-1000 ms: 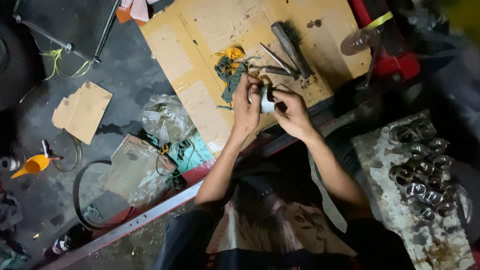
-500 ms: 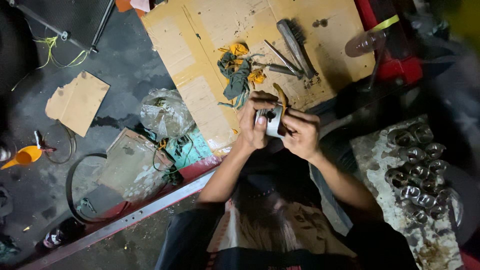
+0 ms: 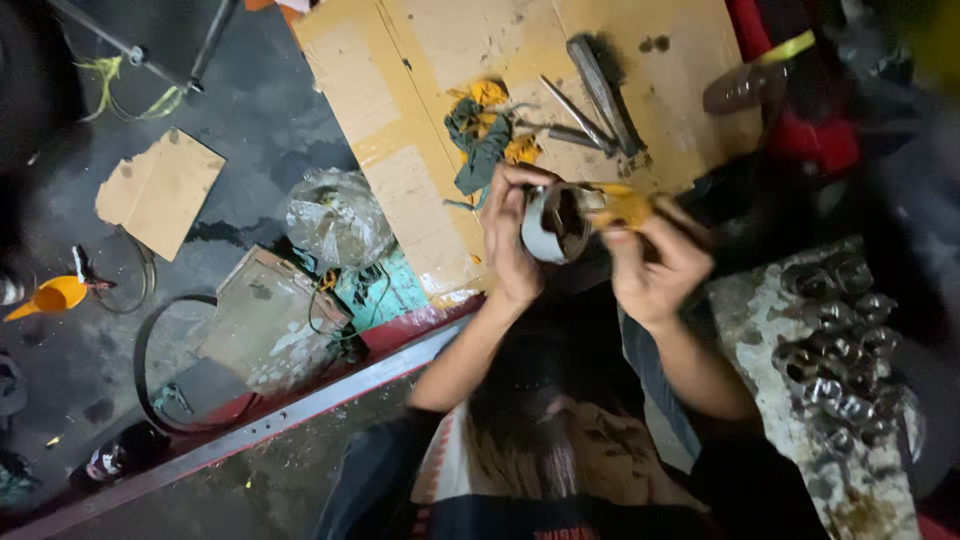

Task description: The person cleans a metal engine piston by hand, using a metal rod to scrape the interior and a rag to wipe the exterior. The person rotates the piston to access different areas and places it among other similar parts on the floor.

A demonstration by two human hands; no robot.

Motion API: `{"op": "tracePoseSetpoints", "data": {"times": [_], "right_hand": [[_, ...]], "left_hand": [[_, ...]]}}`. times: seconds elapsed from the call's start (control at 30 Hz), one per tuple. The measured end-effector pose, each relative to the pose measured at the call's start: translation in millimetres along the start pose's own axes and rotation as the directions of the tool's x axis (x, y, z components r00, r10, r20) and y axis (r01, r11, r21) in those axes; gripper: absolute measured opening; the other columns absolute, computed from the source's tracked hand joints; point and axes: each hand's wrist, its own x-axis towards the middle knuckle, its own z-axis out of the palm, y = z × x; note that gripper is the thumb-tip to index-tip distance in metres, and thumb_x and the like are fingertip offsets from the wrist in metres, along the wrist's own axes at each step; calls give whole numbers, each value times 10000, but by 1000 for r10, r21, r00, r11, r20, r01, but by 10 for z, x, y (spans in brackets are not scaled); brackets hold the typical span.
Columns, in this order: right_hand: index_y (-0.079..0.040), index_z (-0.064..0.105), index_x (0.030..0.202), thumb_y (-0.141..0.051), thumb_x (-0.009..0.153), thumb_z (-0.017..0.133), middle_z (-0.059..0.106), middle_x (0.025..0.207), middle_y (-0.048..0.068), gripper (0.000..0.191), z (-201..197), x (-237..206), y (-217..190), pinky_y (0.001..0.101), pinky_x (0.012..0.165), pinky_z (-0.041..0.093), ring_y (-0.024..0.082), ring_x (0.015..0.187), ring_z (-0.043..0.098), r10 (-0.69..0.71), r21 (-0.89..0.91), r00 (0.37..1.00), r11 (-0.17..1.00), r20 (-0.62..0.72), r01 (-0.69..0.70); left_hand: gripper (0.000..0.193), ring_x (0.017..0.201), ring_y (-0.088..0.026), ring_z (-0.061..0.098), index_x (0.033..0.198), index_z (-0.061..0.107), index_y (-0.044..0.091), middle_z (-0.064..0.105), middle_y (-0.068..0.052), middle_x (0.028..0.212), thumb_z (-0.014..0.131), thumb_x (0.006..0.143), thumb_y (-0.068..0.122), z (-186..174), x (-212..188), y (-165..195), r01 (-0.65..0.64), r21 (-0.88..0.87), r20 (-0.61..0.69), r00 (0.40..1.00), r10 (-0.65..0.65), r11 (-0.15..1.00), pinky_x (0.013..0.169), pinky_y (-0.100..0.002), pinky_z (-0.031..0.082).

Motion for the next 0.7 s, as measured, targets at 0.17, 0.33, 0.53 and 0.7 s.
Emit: {"op": "tracePoseSetpoints", "data": {"times": [0.17,0.33,0.53,0.7], "right_hand": [[84,644,1004,-97,1063,532,583,1080,138,221,-105,177,38,283,831,458,198,911,578,62,-66,996,996,65,-58],[100,647,1015,-35,1026,617,599,1243,198,139,-91,199,-10,339,981,503,247,1090,618,30,-23,979,999,202,-25],[62,685,947,1,974,701,721,1127,148,69,-51,206,32,310,872,540,224,977,695,47,88,963,993,265,-73],[80,685,1054,-45,1035,649,686,1027,134,132,-18,184,62,291,828,528,206,906,663,152,-10,964,988,218,-154]], "left_hand": [[441,645,-303,626,1097,559,49,639,-151,901,358,1046,439,-105,222,-101,615,-595,212,741,-637,517,455,-399,483],[483,692,-310,645,1109,566,24,655,-167,907,358,1079,458,-174,169,-188,611,-639,241,737,-632,468,515,-404,518],[521,718,-302,655,1124,563,19,673,-176,910,345,1077,489,-184,119,-245,631,-606,224,719,-658,484,539,-416,536],[525,708,-291,651,1164,559,34,688,-158,944,333,1096,503,-191,76,-317,618,-626,265,742,-616,475,508,-378,498]]}}
